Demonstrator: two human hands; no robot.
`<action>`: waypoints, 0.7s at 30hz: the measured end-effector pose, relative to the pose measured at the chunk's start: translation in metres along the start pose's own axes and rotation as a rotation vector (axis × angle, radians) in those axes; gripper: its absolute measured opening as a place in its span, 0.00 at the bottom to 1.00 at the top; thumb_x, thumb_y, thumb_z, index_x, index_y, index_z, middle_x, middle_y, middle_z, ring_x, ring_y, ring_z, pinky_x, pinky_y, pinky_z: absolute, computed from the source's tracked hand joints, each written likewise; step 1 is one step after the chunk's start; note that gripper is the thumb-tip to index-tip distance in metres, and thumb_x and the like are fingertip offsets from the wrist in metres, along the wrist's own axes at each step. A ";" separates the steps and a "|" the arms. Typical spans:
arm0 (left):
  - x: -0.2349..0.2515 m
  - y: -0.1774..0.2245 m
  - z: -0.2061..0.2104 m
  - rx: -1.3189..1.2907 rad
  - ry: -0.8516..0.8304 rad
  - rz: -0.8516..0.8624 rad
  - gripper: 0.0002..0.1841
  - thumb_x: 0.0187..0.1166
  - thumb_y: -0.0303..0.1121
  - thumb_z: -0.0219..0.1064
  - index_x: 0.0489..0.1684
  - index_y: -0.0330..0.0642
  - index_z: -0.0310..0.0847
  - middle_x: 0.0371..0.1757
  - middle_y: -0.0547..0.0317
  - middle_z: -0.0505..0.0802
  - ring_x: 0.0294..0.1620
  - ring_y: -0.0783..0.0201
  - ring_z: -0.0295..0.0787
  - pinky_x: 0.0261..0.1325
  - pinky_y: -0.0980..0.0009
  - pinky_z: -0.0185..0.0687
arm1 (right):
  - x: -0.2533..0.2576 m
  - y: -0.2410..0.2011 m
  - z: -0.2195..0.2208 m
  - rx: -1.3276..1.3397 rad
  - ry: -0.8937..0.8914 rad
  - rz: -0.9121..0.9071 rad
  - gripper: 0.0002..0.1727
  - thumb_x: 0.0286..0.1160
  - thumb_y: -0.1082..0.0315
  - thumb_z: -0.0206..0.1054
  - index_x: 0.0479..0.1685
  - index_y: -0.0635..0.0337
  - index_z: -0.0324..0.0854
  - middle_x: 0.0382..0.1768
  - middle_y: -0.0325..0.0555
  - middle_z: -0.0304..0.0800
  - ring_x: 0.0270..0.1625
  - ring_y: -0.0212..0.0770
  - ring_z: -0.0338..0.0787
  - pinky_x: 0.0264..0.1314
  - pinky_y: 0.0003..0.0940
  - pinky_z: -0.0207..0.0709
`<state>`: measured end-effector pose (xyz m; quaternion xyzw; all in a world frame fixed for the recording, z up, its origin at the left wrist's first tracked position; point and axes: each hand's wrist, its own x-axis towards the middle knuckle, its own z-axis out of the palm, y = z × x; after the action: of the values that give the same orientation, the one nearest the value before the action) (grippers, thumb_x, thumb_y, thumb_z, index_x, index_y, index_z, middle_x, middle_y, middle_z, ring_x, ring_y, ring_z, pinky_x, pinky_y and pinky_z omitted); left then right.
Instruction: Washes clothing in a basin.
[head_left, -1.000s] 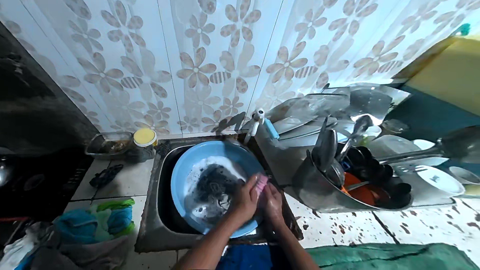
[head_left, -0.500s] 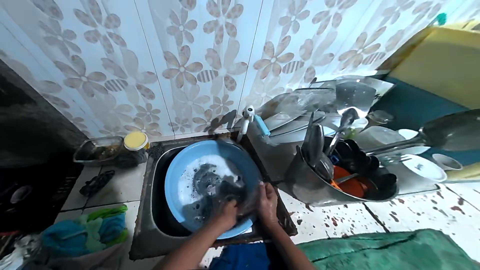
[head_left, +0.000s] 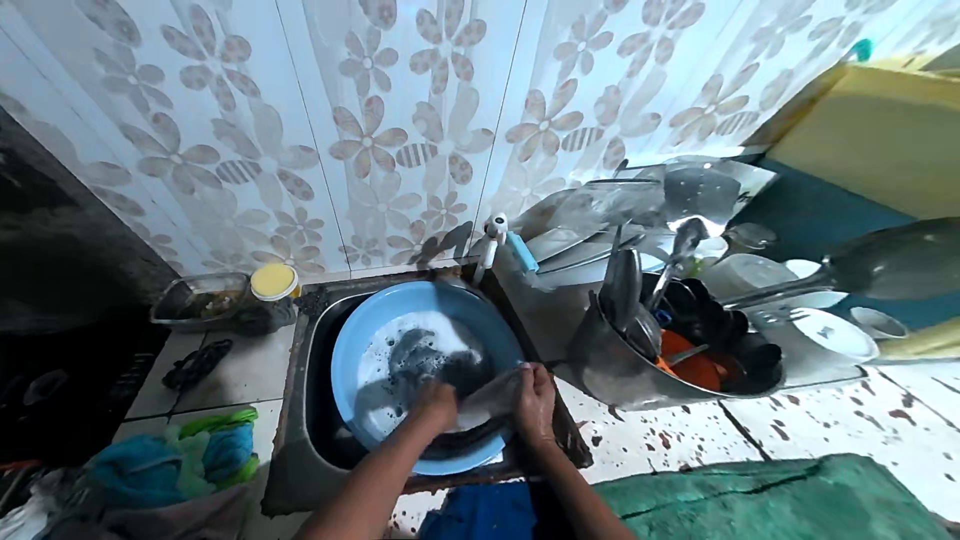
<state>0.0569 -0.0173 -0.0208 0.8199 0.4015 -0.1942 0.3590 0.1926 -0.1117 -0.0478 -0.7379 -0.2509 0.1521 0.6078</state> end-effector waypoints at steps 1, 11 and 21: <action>-0.004 0.010 -0.013 -0.090 0.048 0.008 0.21 0.86 0.35 0.58 0.74 0.38 0.79 0.73 0.35 0.84 0.75 0.36 0.80 0.74 0.34 0.74 | 0.000 0.000 0.000 -0.004 -0.017 -0.007 0.14 0.91 0.70 0.50 0.47 0.74 0.77 0.29 0.47 0.78 0.32 0.34 0.80 0.42 0.32 0.77; -0.001 -0.016 0.018 0.067 0.015 -0.030 0.23 0.84 0.35 0.61 0.79 0.46 0.77 0.77 0.38 0.82 0.77 0.34 0.78 0.72 0.30 0.73 | 0.001 0.004 -0.001 0.018 0.000 -0.011 0.15 0.91 0.69 0.52 0.45 0.72 0.79 0.27 0.45 0.78 0.30 0.32 0.80 0.40 0.31 0.78; -0.028 -0.006 -0.041 -0.330 0.104 0.153 0.19 0.90 0.32 0.53 0.74 0.34 0.78 0.78 0.31 0.75 0.72 0.41 0.79 0.74 0.47 0.76 | -0.001 -0.038 0.001 0.152 -0.742 0.026 0.14 0.86 0.69 0.57 0.62 0.64 0.79 0.48 0.45 0.90 0.48 0.33 0.90 0.56 0.33 0.85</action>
<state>0.0366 0.0015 0.0210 0.7870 0.3825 -0.0555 0.4809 0.1842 -0.1062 -0.0112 -0.5886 -0.4328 0.4349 0.5265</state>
